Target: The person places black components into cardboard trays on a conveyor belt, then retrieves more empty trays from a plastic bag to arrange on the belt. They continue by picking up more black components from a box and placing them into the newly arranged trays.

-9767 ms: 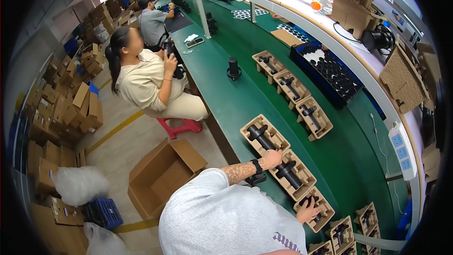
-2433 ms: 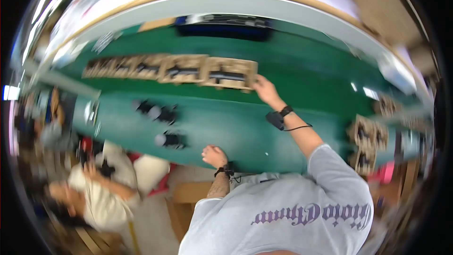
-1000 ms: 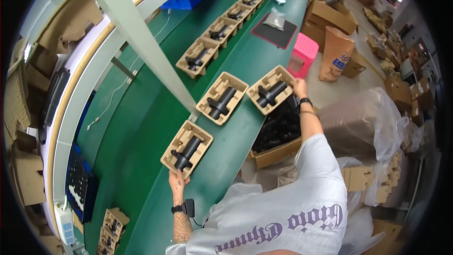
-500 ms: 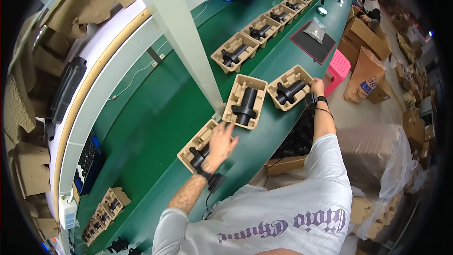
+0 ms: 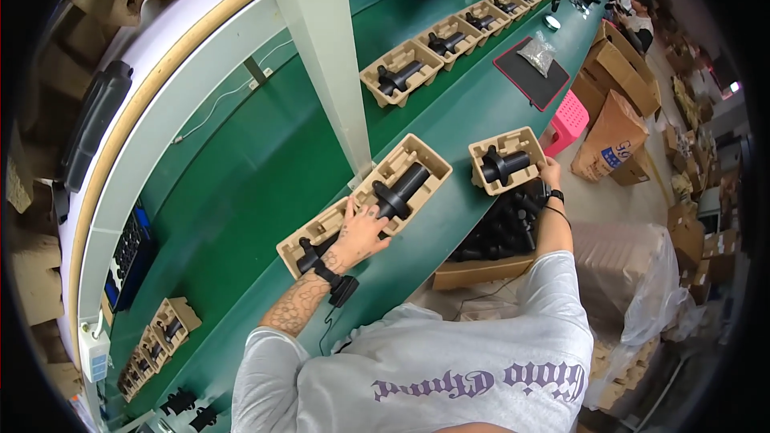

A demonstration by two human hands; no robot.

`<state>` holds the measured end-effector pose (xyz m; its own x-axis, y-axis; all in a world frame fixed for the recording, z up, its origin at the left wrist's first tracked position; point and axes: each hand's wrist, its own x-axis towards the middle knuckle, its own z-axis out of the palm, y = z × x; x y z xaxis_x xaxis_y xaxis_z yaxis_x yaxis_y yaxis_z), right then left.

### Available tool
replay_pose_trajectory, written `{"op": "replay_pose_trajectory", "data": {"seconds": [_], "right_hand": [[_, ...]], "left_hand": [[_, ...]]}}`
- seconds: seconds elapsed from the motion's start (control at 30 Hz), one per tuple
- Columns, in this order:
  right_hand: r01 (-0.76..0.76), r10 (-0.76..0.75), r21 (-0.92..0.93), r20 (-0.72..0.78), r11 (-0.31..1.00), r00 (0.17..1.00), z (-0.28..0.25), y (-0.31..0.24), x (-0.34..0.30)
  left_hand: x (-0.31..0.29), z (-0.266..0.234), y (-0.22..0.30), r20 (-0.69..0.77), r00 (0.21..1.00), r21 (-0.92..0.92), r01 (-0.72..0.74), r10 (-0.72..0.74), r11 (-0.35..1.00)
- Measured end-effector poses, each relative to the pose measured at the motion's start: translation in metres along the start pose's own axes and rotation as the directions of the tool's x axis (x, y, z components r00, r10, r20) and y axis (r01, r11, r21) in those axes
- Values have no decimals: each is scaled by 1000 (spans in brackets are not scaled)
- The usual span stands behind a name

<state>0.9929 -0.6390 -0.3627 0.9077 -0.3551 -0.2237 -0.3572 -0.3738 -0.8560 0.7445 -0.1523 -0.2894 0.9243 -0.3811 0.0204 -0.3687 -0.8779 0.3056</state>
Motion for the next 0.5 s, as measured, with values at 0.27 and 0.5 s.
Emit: {"op": "replay_pose_trajectory", "data": {"seconds": [0.27,0.5], "right_hand": [[340,-292,-207,232,917,928,82,-41,-12],[542,-488,-254,247,801,837,156,-51,-92]], "left_hand": [[-45,-13,-2,56,995,-20,81,-80,997],[-90,1,-19,5,971,-232,233,-238,945]]}}
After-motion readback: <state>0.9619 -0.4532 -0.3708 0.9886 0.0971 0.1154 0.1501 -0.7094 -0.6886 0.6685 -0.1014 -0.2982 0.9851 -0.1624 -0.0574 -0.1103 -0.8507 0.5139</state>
